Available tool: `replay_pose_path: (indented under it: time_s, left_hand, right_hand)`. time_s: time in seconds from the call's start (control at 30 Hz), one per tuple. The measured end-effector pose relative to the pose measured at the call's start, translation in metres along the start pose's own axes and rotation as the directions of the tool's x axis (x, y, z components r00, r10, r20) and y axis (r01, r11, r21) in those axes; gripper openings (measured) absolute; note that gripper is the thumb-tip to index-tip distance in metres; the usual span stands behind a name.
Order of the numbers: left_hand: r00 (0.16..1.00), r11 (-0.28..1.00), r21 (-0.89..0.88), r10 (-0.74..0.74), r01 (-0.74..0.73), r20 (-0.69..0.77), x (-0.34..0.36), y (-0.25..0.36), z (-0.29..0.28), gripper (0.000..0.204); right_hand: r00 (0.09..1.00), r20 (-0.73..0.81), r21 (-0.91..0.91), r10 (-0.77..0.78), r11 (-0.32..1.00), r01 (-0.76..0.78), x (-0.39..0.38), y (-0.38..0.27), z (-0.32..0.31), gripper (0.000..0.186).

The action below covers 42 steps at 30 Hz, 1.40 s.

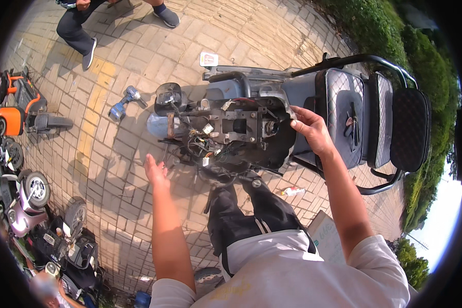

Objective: The person works on the front assembly of a scooter, removing the handlebars and manipulating the wiring and internal components. They use a screwdriver to loosen fasteners and adjust parts within the exposed head area.

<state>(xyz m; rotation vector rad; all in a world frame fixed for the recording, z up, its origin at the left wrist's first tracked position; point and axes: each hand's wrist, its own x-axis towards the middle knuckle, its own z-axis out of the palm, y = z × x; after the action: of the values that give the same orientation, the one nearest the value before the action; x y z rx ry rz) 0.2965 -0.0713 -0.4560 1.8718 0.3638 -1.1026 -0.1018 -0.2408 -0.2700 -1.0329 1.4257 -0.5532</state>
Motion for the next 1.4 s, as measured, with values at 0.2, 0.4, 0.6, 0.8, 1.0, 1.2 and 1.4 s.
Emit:
replay_pose_path:
  time_s: [0.2, 0.4, 0.6, 0.8, 1.0, 1.2, 1.4]
  left_hand:
    - [0.994, 0.997, 0.081, 0.027, -0.018, -0.107, -0.06, -0.081, -0.132, 0.066]
    - [0.968, 0.974, 0.202, -0.05, 0.102, -0.248, -0.183, -0.186, -0.196, 0.06]
    - [0.967, 0.956, 0.263, -0.063, 0.13, -0.248, -0.263, -0.249, -0.208, 0.048]
    - [0.984, 0.937, 0.348, 0.048, 0.016, -0.174, -0.302, -0.243, -0.218, 0.04]
    - [0.973, 0.944, 0.329, 0.078, -0.002, -0.217, -0.341, -0.23, -0.19, 0.041]
    - [0.986, 0.918, 0.395, 0.104, -0.044, -0.132, -0.351, -0.253, -0.194, 0.033]
    - [0.967, 0.888, 0.414, 0.247, -0.201, -0.06, -0.357, -0.301, -0.228, 0.026]
  right_hand:
    - [0.999, 0.016, -0.037, -0.032, 0.999, 0.033, 0.006, 0.001, -0.006, 0.05]
    - [0.999, 0.041, 0.094, -0.01, 0.996, 0.006, 0.024, 0.007, -0.009, 0.036]
    - [0.992, 0.124, 0.086, -0.006, 0.996, -0.005, 0.018, 0.007, -0.008, 0.034]
    - [0.988, 0.121, 0.097, -0.095, 0.992, 0.084, 0.023, 0.014, -0.008, 0.038]
    - [0.98, 0.009, 0.052, -0.197, 0.979, 0.196, -0.001, 0.023, -0.02, 0.044]
    - [0.992, 0.122, -0.019, 0.044, 0.999, -0.042, -0.066, 0.124, -0.066, 0.03]
    - [0.995, 0.068, -0.479, 0.079, 0.877, -0.037, -0.135, 0.261, -0.103, 0.029]
